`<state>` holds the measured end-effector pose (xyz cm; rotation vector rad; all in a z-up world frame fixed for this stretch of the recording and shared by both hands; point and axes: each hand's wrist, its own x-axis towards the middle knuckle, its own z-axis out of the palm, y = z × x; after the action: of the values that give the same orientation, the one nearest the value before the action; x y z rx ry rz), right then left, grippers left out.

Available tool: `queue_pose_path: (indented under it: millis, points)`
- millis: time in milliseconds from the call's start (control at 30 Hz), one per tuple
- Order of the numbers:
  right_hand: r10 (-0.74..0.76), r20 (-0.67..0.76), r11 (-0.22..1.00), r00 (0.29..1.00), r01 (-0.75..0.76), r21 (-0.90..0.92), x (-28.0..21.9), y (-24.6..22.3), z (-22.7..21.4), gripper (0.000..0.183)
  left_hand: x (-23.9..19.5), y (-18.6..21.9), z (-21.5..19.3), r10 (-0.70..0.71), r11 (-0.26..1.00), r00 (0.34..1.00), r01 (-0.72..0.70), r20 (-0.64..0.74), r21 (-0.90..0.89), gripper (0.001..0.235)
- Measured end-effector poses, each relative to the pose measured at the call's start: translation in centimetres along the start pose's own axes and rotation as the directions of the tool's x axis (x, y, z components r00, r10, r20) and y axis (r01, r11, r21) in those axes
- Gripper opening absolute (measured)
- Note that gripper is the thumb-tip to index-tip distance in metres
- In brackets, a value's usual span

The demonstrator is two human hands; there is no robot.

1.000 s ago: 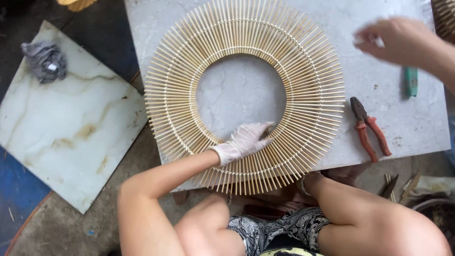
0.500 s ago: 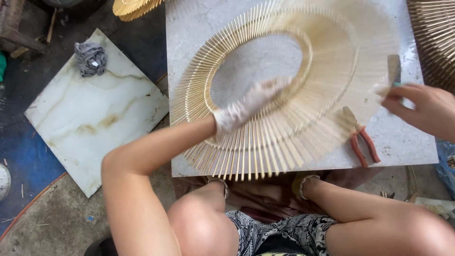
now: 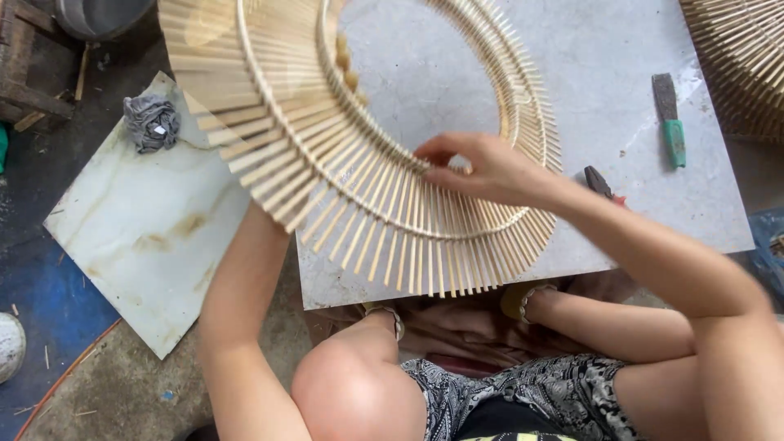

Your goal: The worker is assembling and cleaning a circular sunburst-style bamboo frame or mirror mount by inserting individual sticks and using a scraper tool on the inner edges.

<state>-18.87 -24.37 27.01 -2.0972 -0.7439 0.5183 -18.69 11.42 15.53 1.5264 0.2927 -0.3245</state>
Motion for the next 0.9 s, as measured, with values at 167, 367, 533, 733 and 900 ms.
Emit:
queue_pose_path:
  millis: [167,367,533,733,900]
  points:
    - [0.046,0.051,0.993,0.998,-0.051,0.104,1.2,2.7,7.5,0.035,1.0,-7.6,-7.7,-0.056,0.991,0.979,0.031,-0.195,-0.128,0.055]
    - [0.084,0.085,0.984,0.993,-0.069,-0.167,1.2,5.8,16.2,0.033,-0.9,-17.8,-19.9,-0.181,0.962,0.895,0.075,-0.408,-0.263,0.053]
    - [-0.221,-0.244,0.908,0.944,0.109,-0.404,0.1,8.9,21.2,0.031,-2.5,-15.5,-18.9,0.015,0.997,0.738,-0.060,-0.675,-0.043,0.043]
    - [0.352,-0.039,0.911,0.935,-0.333,0.245,-8.2,4.5,21.2,0.030,-3.0,-6.1,-2.7,0.378,0.817,0.872,-0.156,-0.311,0.556,0.030]
    - [0.554,0.345,0.763,0.757,-0.628,0.152,-15.9,10.5,25.3,0.039,-3.2,-9.2,7.1,0.453,0.436,0.825,-0.535,0.338,0.723,0.035]
